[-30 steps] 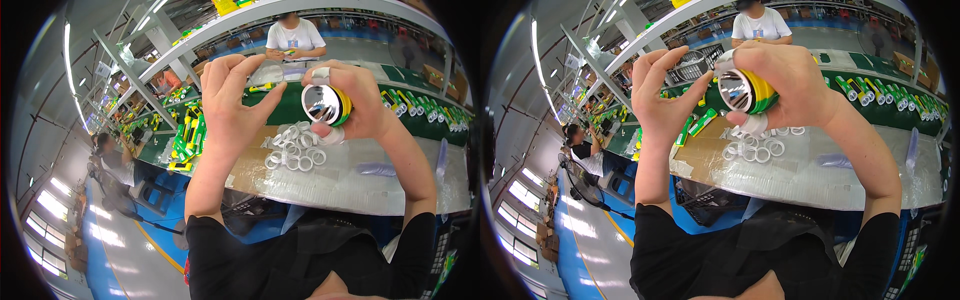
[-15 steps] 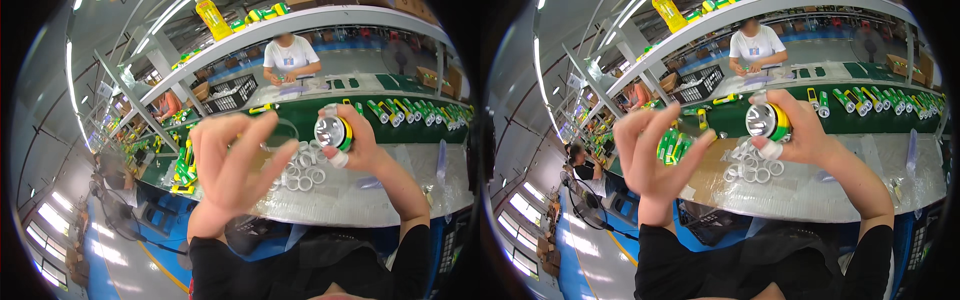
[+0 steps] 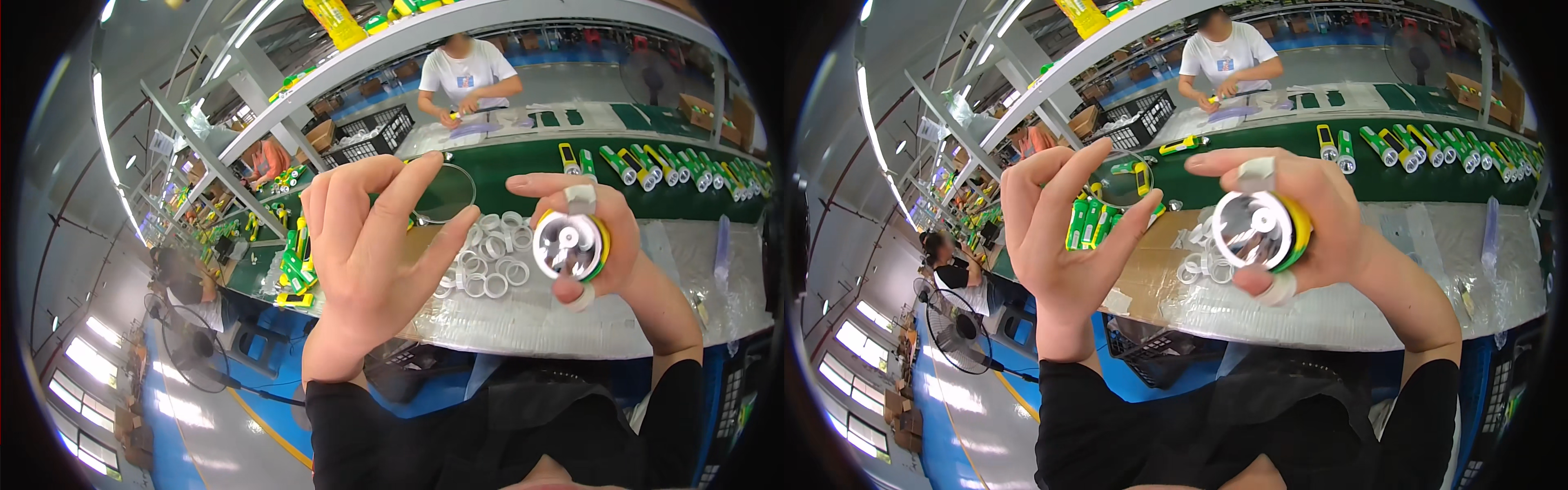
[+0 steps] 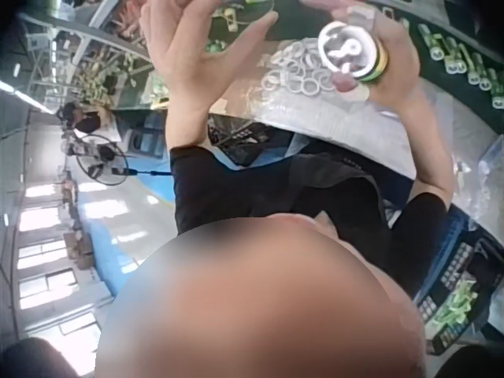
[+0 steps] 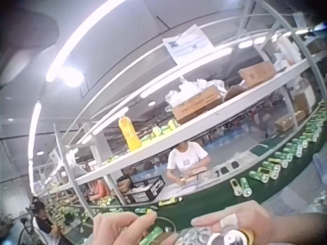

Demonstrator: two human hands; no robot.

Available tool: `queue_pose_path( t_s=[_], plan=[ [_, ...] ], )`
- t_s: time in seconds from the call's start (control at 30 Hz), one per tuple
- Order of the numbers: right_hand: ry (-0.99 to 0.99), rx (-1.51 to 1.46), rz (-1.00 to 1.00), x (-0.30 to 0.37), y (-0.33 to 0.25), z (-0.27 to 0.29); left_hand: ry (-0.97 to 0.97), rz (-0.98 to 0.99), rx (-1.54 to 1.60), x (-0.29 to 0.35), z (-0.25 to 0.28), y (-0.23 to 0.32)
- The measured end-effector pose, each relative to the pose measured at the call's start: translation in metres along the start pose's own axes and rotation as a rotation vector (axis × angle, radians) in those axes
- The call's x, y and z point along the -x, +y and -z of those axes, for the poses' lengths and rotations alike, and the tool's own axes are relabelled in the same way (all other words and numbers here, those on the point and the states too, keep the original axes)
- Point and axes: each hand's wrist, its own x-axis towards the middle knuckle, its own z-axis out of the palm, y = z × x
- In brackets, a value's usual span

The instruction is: Assembling plastic flashlights by attaching lenses and rings to the bodies.

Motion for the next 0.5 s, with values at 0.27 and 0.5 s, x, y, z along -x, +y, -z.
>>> queue_pose_path(
  t_s=[0.27,0.5],
  plan=[
    [-0.147,0.294,0.203,-0.027,-0.014,0.002,-0.02,-0.004,0.027,-0.002,-0.009,0.005],
    [0.192,0.01,-0.365,0.044,-0.001,-0.014,0.041,0.191,0.362,0.028,-0.044,-0.004]
  ],
)
